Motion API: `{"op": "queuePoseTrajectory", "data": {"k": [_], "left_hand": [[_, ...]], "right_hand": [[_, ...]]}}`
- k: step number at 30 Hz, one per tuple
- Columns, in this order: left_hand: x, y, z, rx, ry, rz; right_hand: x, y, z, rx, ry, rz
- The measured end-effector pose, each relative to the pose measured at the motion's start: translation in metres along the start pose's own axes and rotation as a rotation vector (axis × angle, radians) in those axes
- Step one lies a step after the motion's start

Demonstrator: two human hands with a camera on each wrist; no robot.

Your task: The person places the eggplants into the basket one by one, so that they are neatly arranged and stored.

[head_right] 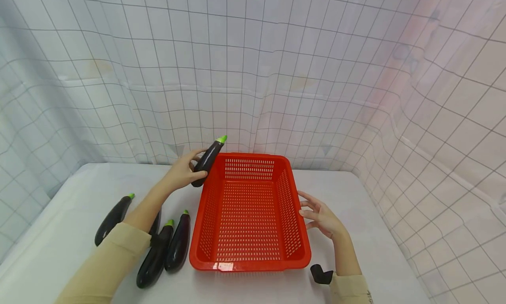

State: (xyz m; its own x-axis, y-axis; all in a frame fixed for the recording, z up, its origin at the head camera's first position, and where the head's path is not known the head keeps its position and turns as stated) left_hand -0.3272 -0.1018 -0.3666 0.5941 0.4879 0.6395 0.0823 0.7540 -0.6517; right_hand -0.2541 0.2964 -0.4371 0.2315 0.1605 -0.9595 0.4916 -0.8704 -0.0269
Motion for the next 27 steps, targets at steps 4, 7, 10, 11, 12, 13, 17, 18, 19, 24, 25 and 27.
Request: {"op": "queuePoseTrajectory", "data": {"k": [4,7,10,11,12,13,17,18,19,24,25,27], "left_hand": [[0.008,0.014,0.012,-0.059,0.053,0.18],[0.015,0.025,0.02,-0.119,0.105,0.345],[0.022,0.035,0.026,-0.177,0.169,0.483],[0.024,0.038,0.027,-0.191,0.196,0.525],[0.025,0.041,0.028,-0.205,0.221,0.561],[0.027,0.044,0.029,-0.222,0.249,0.604],[0.028,0.057,0.033,-0.269,0.366,0.75],[0.028,0.06,0.035,-0.28,0.394,0.78],[0.027,0.063,0.036,-0.292,0.42,0.809],[0.024,0.077,0.04,-0.405,0.471,0.958],[0.022,0.08,0.04,-0.439,0.467,0.986],[0.019,0.086,0.042,-0.502,0.454,1.029]], "right_hand": [[0.0,0.0,0.0,0.002,0.0,-0.001],[-0.001,0.001,0.0,0.0,-0.002,0.001],[-0.001,0.001,0.001,-0.004,-0.005,0.004],[-0.001,0.001,0.001,-0.006,-0.006,0.005],[-0.001,0.001,0.001,-0.007,-0.007,0.004],[-0.001,0.002,0.001,-0.009,-0.008,0.004],[-0.001,0.002,0.001,-0.013,-0.014,0.005],[-0.001,0.002,0.001,-0.012,-0.016,0.004],[-0.001,0.002,0.001,-0.011,-0.016,0.004],[-0.001,0.002,-0.001,-0.007,-0.024,-0.005],[-0.001,0.001,-0.001,-0.009,-0.026,-0.01],[0.0,0.001,-0.001,-0.014,-0.031,-0.018]]}}
Point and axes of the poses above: each hand's wrist, its own z-axis towards the middle knuckle, its own y-axis out of the palm, x = y × z, the point moved 3 cm from there along z, towards the middle knuckle, and after that the axes turned 15 degrees about y, right-handed, at the moved point
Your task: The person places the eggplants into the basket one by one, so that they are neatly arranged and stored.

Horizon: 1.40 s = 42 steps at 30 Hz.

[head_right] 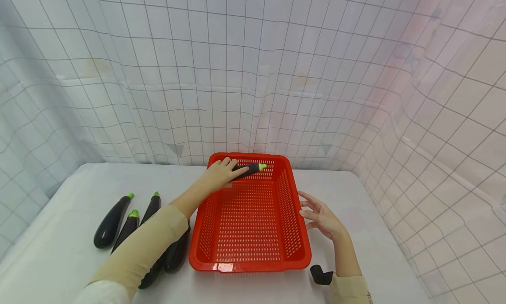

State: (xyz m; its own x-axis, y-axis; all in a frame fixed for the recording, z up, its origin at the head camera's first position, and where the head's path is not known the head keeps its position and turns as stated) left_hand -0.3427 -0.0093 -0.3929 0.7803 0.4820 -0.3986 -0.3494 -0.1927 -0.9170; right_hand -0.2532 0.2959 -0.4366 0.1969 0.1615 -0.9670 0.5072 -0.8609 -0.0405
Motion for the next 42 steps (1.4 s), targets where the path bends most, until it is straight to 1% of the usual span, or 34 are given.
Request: {"op": "queuePoseTrajectory", "data": {"k": [2,4,7,8,11,17,20,23,26,30,35,40,42], "left_hand": [[0.001,0.005,0.004,-0.046,0.014,0.008],[0.003,0.01,0.009,-0.068,0.026,0.004],[0.005,0.015,0.014,-0.082,0.046,0.013],[0.007,0.016,0.016,-0.086,0.05,0.02],[0.011,0.019,0.02,-0.128,0.058,0.055],[0.015,0.025,0.021,-0.258,0.04,0.05],[0.016,0.029,0.021,-0.296,0.036,0.078],[0.016,0.032,0.021,-0.314,0.036,0.112],[0.016,0.034,0.022,-0.341,0.034,0.121],[0.017,0.038,0.024,-0.366,0.025,0.083],[0.017,0.043,0.025,-0.367,0.005,0.024],[0.017,0.047,0.026,-0.392,-0.009,0.04],[0.017,0.047,0.026,-0.411,-0.014,0.049]], "right_hand": [[0.001,0.0,0.0,-0.002,0.0,-0.007],[0.001,-0.001,0.0,-0.001,0.002,-0.015],[0.002,-0.001,0.0,0.006,0.009,-0.015],[0.002,-0.001,0.0,0.005,0.007,-0.017],[0.001,0.0,0.0,-0.003,-0.003,-0.016],[0.0,0.0,0.001,-0.016,-0.015,-0.022],[0.001,0.0,0.002,-0.014,-0.01,-0.02],[0.002,-0.001,0.002,-0.005,-0.003,-0.017],[0.001,-0.002,0.001,-0.001,0.002,-0.015],[0.0,0.0,0.0,-0.01,-0.008,-0.012],[-0.001,0.001,-0.001,-0.031,-0.029,-0.003],[-0.001,0.002,-0.001,-0.023,-0.015,0.009],[-0.001,0.002,-0.001,-0.024,-0.013,0.012]]}}
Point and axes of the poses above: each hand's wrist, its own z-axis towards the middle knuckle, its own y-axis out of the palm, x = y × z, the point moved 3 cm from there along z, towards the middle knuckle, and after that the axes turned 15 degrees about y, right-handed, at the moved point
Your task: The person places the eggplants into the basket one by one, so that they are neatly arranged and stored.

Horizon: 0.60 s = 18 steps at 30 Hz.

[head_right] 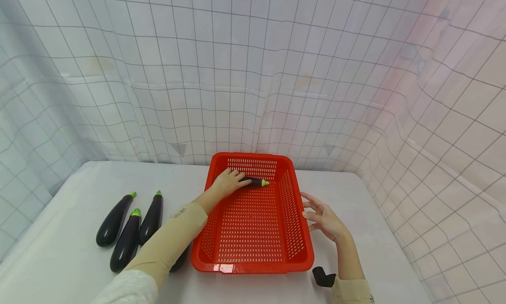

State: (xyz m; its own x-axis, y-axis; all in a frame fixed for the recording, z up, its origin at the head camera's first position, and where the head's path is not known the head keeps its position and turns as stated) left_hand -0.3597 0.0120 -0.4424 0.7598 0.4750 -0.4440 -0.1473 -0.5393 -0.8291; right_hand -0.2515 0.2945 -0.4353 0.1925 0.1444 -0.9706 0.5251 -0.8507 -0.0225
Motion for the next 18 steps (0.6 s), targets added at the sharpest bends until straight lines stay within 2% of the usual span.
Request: {"op": "queuePoseTrajectory", "data": {"k": [10,18], "left_hand": [[0.0005,-0.0024,-0.0026,-0.03,-0.017,0.001],[-0.0002,-0.0011,-0.0024,-0.007,-0.02,0.022]], "right_hand": [[0.0002,-0.0002,-0.0009,0.005,-0.002,-0.012],[0.0023,-0.0019,0.0011,0.006,0.009,-0.01]]}}
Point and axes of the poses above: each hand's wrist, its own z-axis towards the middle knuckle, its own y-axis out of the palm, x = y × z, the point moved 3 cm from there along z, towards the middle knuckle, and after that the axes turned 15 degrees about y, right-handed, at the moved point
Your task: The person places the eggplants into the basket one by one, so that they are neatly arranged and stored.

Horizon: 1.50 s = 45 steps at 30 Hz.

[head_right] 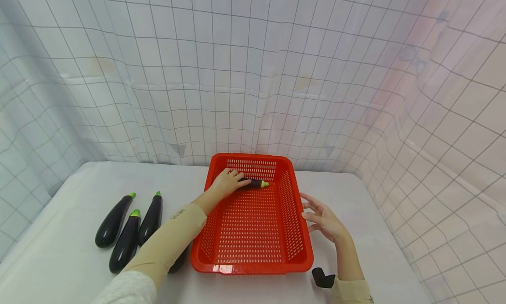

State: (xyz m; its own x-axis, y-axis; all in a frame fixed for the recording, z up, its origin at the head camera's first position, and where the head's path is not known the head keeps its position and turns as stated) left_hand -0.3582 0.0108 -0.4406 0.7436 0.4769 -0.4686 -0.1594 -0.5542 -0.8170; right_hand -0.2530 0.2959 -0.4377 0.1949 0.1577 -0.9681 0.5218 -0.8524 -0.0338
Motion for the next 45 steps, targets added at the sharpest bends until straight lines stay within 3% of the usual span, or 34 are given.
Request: {"op": "queuePoseTrajectory", "data": {"k": [4,10,17,27,36,45], "left_hand": [[-0.001,-0.001,-0.001,0.024,-0.001,0.008],[-0.003,-0.007,-0.006,0.122,-0.027,-0.018],[-0.009,-0.014,-0.015,0.259,-0.09,-0.136],[-0.022,-0.026,-0.046,0.443,-0.169,-0.259],[-0.035,-0.03,-0.078,0.565,-0.244,-0.518],[-0.039,-0.018,-0.112,0.667,-0.298,-0.66]], "right_hand": [[0.0,0.0,0.0,-0.001,-0.004,-0.001],[-0.001,0.001,0.0,-0.002,-0.004,0.006],[-0.001,0.002,0.0,0.006,0.002,-0.002],[-0.003,0.002,0.0,0.022,0.016,0.005],[-0.004,0.002,0.0,0.029,0.027,-0.007],[-0.005,0.003,-0.001,0.042,0.035,-0.017]]}}
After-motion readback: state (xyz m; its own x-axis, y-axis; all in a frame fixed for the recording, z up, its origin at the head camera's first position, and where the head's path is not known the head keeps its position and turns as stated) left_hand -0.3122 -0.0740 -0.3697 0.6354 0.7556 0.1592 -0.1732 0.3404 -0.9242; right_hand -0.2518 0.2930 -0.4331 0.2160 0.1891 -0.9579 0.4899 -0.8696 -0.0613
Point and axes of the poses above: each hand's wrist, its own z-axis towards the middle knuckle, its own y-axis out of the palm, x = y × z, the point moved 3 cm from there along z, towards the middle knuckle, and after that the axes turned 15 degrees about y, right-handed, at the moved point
